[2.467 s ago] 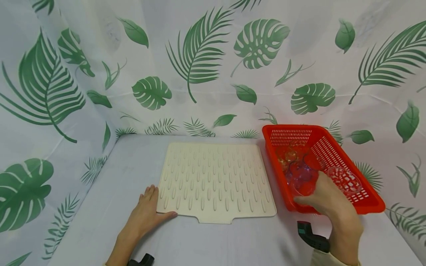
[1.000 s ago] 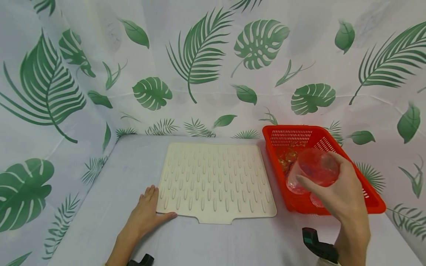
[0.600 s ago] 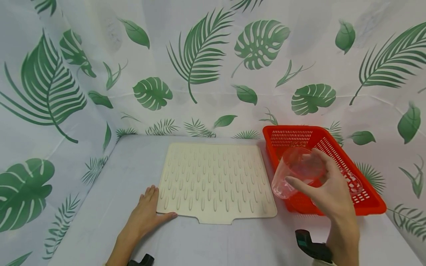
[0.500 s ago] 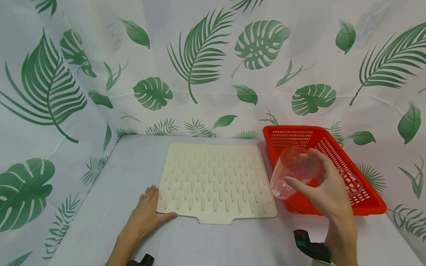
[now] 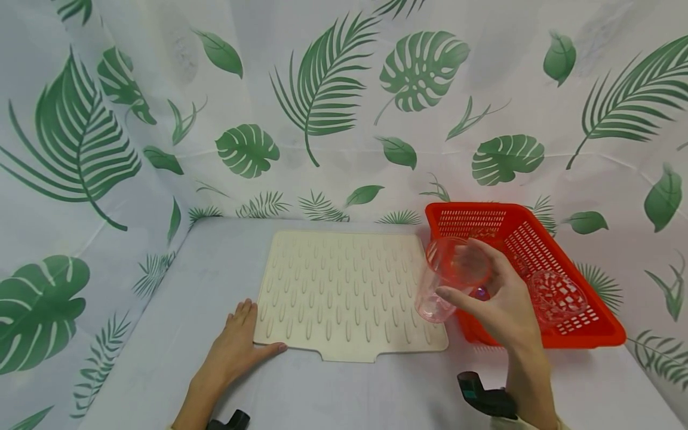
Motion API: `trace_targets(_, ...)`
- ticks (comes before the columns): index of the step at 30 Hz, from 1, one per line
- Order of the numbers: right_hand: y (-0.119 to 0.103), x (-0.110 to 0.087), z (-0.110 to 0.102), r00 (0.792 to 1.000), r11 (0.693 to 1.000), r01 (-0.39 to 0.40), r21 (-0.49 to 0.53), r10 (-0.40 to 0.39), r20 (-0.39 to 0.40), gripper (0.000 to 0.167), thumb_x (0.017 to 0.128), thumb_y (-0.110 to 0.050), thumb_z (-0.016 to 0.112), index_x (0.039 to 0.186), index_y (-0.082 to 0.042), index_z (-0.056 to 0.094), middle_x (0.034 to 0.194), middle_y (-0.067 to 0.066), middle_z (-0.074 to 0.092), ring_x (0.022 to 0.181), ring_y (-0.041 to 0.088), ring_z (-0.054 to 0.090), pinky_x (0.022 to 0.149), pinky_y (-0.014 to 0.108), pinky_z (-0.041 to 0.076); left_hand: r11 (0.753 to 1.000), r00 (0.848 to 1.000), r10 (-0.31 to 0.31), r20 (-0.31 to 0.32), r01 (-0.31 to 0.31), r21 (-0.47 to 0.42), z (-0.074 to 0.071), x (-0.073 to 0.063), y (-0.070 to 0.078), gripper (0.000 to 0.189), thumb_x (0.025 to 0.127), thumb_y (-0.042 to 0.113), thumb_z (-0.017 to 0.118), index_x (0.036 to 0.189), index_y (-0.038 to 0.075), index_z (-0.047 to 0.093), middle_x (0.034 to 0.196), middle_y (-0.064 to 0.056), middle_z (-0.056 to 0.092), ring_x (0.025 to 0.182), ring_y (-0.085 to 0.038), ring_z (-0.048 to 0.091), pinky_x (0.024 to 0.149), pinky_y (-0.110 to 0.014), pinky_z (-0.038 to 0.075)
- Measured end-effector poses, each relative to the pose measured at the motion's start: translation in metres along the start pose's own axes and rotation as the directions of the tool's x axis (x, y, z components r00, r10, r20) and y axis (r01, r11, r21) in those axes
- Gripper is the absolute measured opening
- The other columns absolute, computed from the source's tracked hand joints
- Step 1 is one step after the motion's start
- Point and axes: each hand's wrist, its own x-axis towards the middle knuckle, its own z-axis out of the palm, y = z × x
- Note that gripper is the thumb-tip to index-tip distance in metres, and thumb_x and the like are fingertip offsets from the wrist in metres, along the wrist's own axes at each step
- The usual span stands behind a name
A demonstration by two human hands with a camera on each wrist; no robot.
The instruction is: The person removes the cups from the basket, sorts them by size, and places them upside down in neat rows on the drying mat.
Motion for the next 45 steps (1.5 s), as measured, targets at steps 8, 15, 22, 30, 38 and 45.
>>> trace_targets(8, -0.006, 0.001, 0.014, 0.997, 1.0, -0.009, -0.017, 0.01, 0.073, 0.088, 0.075, -0.016, 0.088, 0.15, -0.015, 0.043, 0.141, 0.008, 0.058, 0.124, 0.005, 0.053, 0.096, 0.018, 0.051, 1.0, 0.999, 0.017, -0.03, -0.017, 0.01, 0.002, 0.0, 0.0, 0.115, 0.077, 0.069, 0.073, 0.15, -0.011, 0.034, 0.157, -0.033, 0.031, 0.15, -0.046, 0.027, 0.121, -0.061, 0.027)
trace_targets(15, -0.009, -0.001, 0.025, 0.991, 0.999, -0.038, 0.031, 0.034, 0.126, 0.091, 0.074, -0.021, 0.089, 0.151, -0.011, 0.041, 0.147, 0.016, 0.053, 0.136, 0.037, 0.047, 0.105, 0.073, 0.039, 1.0, 1.0, 0.016, -0.017, -0.016, 0.018, 0.0, -0.001, 0.0, 0.113, 0.078, 0.066, 0.073, 0.149, -0.013, 0.034, 0.157, -0.033, 0.031, 0.149, -0.047, 0.028, 0.12, -0.061, 0.029)
trace_targets(22, -0.009, -0.001, 0.036, 0.988, 0.997, 0.017, 0.079, -0.029, 0.151, 0.088, 0.073, -0.016, 0.089, 0.149, -0.012, 0.044, 0.142, 0.011, 0.058, 0.129, 0.025, 0.056, 0.111, 0.058, 0.041, 1.0, 1.0, 0.006, 0.001, -0.006, 0.024, -0.004, 0.0, 0.002, 0.112, 0.078, 0.065, 0.074, 0.149, -0.013, 0.035, 0.156, -0.034, 0.033, 0.147, -0.048, 0.031, 0.119, -0.061, 0.032)
trace_targets(30, -0.01, -0.002, 0.047, 0.981, 0.983, 0.037, 0.18, -0.071, 0.182, 0.089, 0.074, -0.011, 0.088, 0.15, -0.017, 0.042, 0.142, 0.008, 0.058, 0.127, 0.016, 0.058, 0.107, 0.009, 0.039, 1.0, 1.0, 0.02, -0.002, -0.02, -0.003, -0.014, 0.007, 0.009, 0.106, 0.084, 0.064, 0.069, 0.149, -0.013, 0.034, 0.157, -0.033, 0.033, 0.148, -0.048, 0.03, 0.12, -0.061, 0.029)
trace_targets(38, -0.01, -0.004, 0.056, 0.975, 0.985, 0.08, 0.155, -0.109, 0.194, 0.09, 0.073, -0.012, 0.089, 0.15, -0.017, 0.043, 0.141, 0.008, 0.061, 0.13, 0.019, 0.059, 0.113, 0.022, 0.037, 0.995, 0.998, 0.021, 0.061, -0.014, -0.103, -0.033, 0.016, 0.035, 0.111, 0.083, 0.071, 0.065, 0.158, -0.001, 0.023, 0.165, -0.021, 0.024, 0.153, -0.043, 0.021, 0.121, -0.06, 0.027)
trace_targets(45, -0.01, -0.005, 0.065, 0.964, 0.974, 0.096, 0.203, -0.142, 0.227, 0.091, 0.071, -0.009, 0.09, 0.149, -0.015, 0.043, 0.139, 0.007, 0.061, 0.129, 0.02, 0.059, 0.111, 0.016, 0.04, 0.977, 0.993, 0.098, 0.06, -0.084, -0.196, -0.053, 0.017, 0.071, 0.111, 0.081, 0.071, 0.067, 0.16, 0.007, 0.023, 0.167, -0.012, 0.023, 0.154, -0.036, 0.024, 0.121, -0.057, 0.03)
